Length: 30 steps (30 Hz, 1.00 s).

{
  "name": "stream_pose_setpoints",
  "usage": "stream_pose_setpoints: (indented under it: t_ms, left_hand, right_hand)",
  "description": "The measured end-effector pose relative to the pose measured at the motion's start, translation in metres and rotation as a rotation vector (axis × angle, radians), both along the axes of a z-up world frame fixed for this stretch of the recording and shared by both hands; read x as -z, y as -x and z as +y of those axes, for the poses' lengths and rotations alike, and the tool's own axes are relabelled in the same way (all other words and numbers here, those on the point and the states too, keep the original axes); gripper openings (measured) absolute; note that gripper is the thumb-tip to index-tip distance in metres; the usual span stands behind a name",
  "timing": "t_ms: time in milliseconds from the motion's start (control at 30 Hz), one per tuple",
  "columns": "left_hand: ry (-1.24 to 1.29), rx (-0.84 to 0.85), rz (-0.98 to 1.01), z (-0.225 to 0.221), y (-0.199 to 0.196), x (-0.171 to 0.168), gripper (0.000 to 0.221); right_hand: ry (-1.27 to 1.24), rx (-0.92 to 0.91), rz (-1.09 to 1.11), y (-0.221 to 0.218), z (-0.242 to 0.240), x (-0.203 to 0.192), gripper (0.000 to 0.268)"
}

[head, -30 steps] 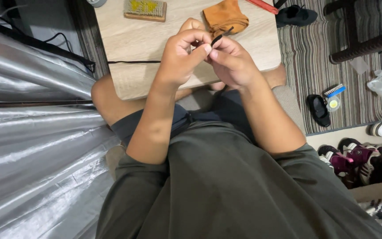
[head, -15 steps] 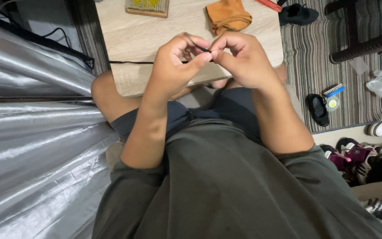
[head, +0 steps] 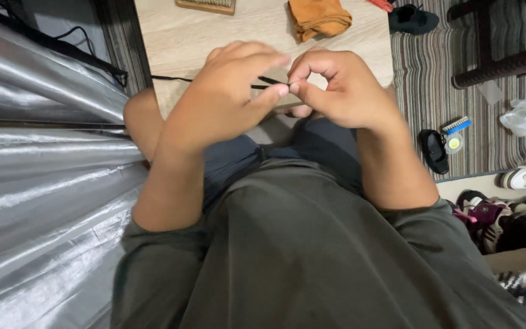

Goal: Cleaning a shoe lace using a spray cleaner, a toothbrush, a larger brush, and a cloth on a small wooden board.

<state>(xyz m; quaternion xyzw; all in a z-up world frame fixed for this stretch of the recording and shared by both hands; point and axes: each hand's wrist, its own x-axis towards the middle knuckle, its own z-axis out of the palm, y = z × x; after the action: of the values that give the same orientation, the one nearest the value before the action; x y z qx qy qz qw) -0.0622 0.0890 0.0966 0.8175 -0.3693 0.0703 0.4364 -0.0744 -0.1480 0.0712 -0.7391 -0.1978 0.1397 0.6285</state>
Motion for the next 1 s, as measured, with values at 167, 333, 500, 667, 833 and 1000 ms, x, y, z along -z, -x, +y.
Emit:
stream_pose_setpoints:
  t_ms: [167, 333, 500, 667, 833, 1000]
  left_hand:
    - [-0.083, 0.170, -0.038, 0.004, -0.009, -0.008, 0.012]
    - [-0.130, 0.235, 0.141, 0.010, -0.005, -0.025, 0.013]
    - [-0.072, 0.356, 0.119, 0.024, -0.007, -0.037, 0.016]
    - [-0.078, 0.284, 0.305, 0.044, -0.012, -0.036, 0.025]
    - [-0.072, 0.168, 0.443, 0.064, -0.025, -0.008, 0.019]
    - [0.006, 0.126, 0.576, 0.084, -0.051, 0.051, 0.013]
  right_hand:
    - [0.065, -0.046, -0.144, -0.001, 0.003, -0.007, 0.008]
    - [0.017, -0.187, -0.135, -0.006, -0.001, -0.010, 0.005]
    - [-0.184, -0.347, 0.033, -0.018, -0.013, 0.001, 0.003]
    - [-0.193, -0.403, 0.032, -0.030, -0.042, 0.005, 0.004]
    - [-0.238, -0.268, 0.018, -0.038, -0.082, 0.019, 0.009]
    - [-0.255, -0.151, 0.205, -0.051, -0.141, 0.049, 0.010]
